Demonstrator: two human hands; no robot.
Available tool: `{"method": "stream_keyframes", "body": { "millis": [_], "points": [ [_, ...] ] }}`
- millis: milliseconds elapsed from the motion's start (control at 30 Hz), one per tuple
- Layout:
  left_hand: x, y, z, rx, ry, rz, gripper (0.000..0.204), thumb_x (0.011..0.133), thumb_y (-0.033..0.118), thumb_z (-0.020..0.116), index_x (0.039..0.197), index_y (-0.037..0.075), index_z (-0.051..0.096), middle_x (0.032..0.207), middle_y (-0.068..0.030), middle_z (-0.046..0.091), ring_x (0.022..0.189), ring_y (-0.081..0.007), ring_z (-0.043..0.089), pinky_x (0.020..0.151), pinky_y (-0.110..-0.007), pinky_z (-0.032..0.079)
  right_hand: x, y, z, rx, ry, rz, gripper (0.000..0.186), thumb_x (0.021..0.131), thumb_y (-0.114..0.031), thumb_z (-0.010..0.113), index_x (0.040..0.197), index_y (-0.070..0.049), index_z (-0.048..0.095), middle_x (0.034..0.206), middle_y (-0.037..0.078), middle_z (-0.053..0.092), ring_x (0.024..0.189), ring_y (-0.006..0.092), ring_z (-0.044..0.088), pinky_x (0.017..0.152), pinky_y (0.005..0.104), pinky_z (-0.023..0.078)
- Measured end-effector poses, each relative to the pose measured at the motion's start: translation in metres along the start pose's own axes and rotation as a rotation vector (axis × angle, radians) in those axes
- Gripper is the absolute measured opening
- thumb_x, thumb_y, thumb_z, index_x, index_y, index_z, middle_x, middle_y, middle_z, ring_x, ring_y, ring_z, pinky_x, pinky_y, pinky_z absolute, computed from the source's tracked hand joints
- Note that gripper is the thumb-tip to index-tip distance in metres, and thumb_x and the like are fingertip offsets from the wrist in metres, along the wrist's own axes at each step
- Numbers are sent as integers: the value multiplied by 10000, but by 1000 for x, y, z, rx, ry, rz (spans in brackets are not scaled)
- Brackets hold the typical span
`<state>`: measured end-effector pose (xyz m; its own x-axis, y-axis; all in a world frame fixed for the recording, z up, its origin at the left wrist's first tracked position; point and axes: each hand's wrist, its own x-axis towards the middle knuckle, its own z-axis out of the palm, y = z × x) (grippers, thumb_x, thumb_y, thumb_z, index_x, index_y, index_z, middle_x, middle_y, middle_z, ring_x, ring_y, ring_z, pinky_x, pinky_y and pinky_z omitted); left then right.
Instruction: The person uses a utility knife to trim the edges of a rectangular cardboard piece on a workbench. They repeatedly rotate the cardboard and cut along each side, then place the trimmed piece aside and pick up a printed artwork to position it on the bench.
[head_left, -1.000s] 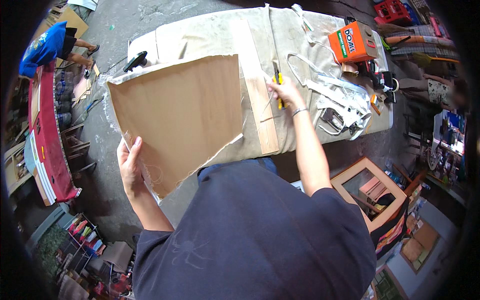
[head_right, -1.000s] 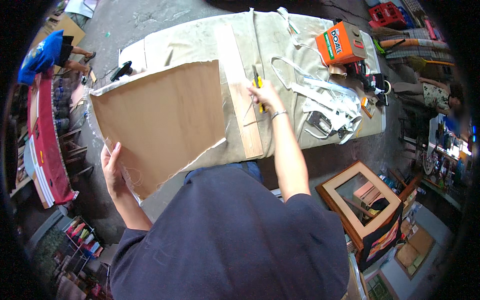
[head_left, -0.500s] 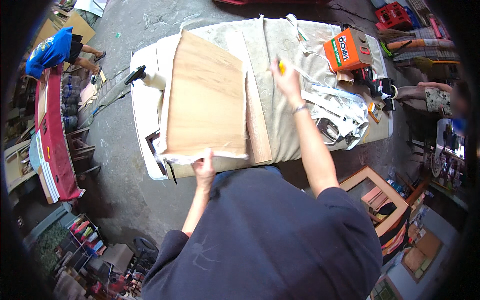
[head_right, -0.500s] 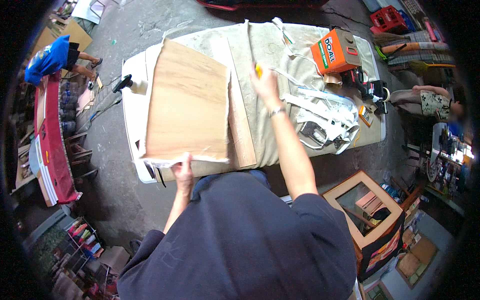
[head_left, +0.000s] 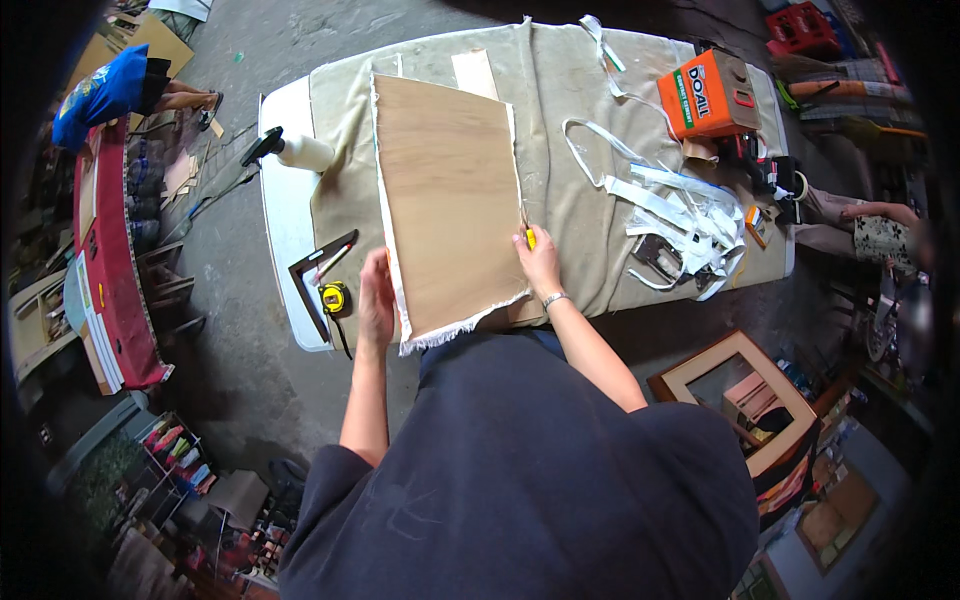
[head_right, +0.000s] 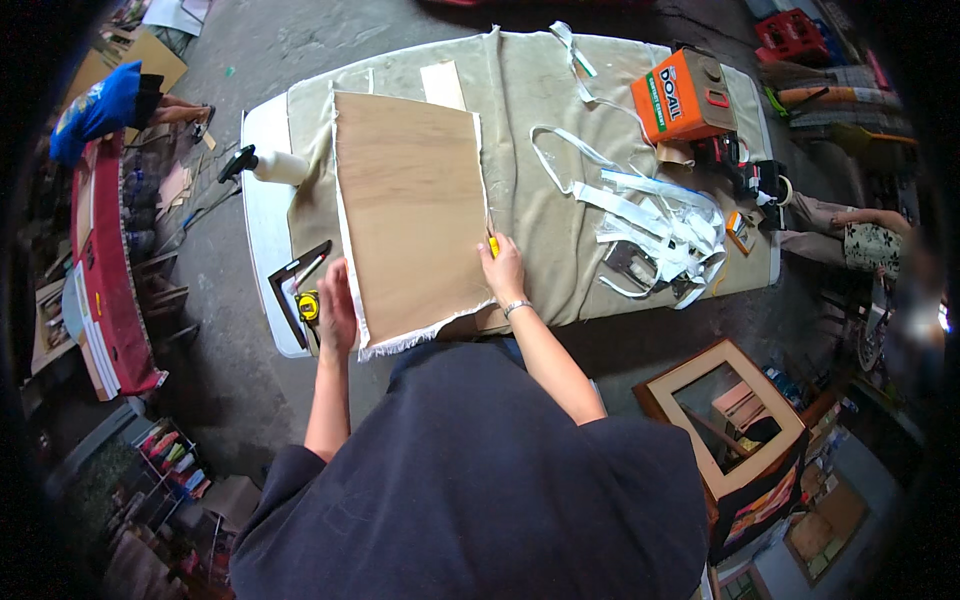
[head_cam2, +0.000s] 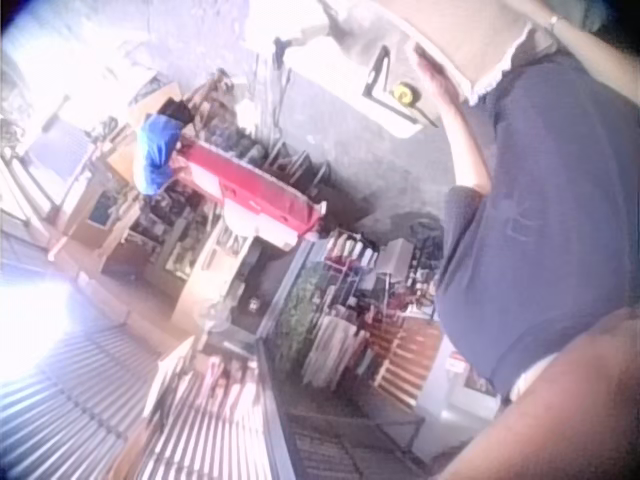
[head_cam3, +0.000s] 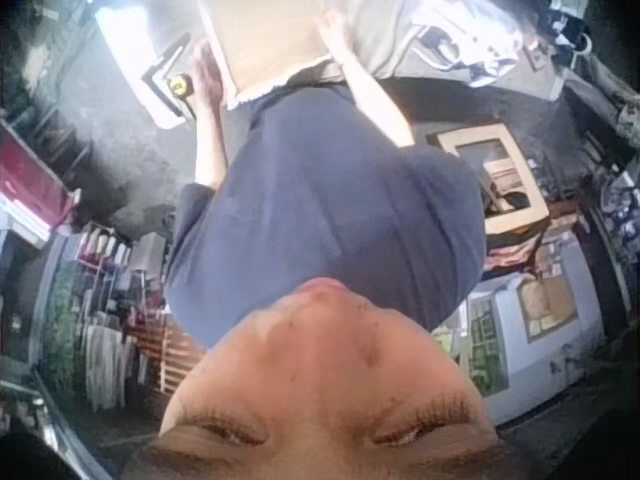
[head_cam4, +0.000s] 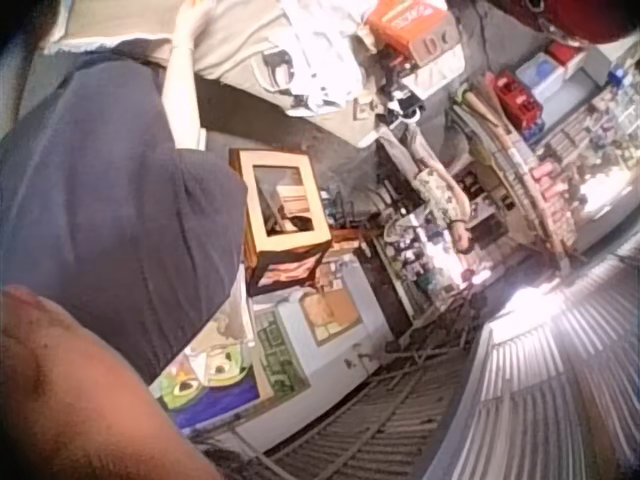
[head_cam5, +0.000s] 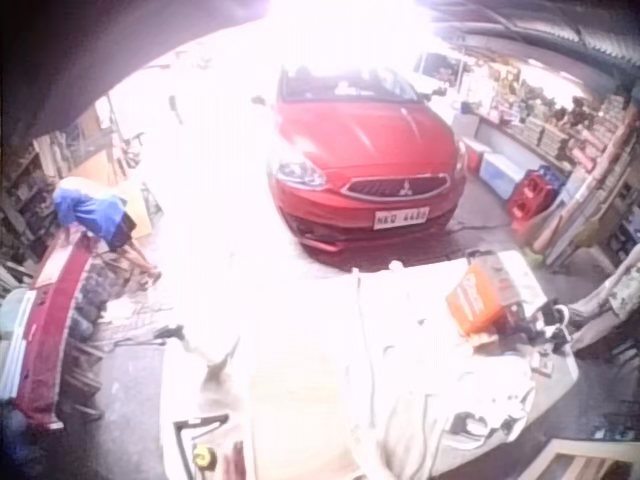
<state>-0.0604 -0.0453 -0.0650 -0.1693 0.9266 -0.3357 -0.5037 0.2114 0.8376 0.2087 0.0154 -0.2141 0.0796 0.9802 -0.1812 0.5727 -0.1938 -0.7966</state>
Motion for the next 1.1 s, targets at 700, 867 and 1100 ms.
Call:
{"method": "stream_keyframes", "body": {
  "millis": [700, 867, 1100],
  "points": [
    [4, 15, 86, 394, 178, 148, 280, 928, 15, 577, 1143, 37, 400, 994, -56, 531, 888, -87, 513, 791, -233, 429, 146, -59, 38, 485, -124, 115, 303, 901, -200, 624, 1143, -16, 633, 939, 100, 713, 719, 195, 675, 560, 331, 549],
    [7, 20, 102, 455, 133, 157, 291, 931, 88, 594, 1125, 33, 385, 999, -61, 495, 922, -124, 488, 867, -290, 417, 153, -19, 52, 232, -42, 14, 310, 943, -177, 594, 1201, -7, 584, 1037, 46, 718, 727, 107, 655, 482, 270, 519],
    [13, 19, 96, 452, 102, 113, 340, 953, 149, 579, 1144, 22, 327, 1061, -80, 450, 988, -130, 439, 921, -306, 379, 143, -36, 47, 208, -108, 195, 311, 942, -232, 604, 1144, 4, 590, 973, 62, 725, 739, 136, 674, 431, 276, 508]
  ]
}}
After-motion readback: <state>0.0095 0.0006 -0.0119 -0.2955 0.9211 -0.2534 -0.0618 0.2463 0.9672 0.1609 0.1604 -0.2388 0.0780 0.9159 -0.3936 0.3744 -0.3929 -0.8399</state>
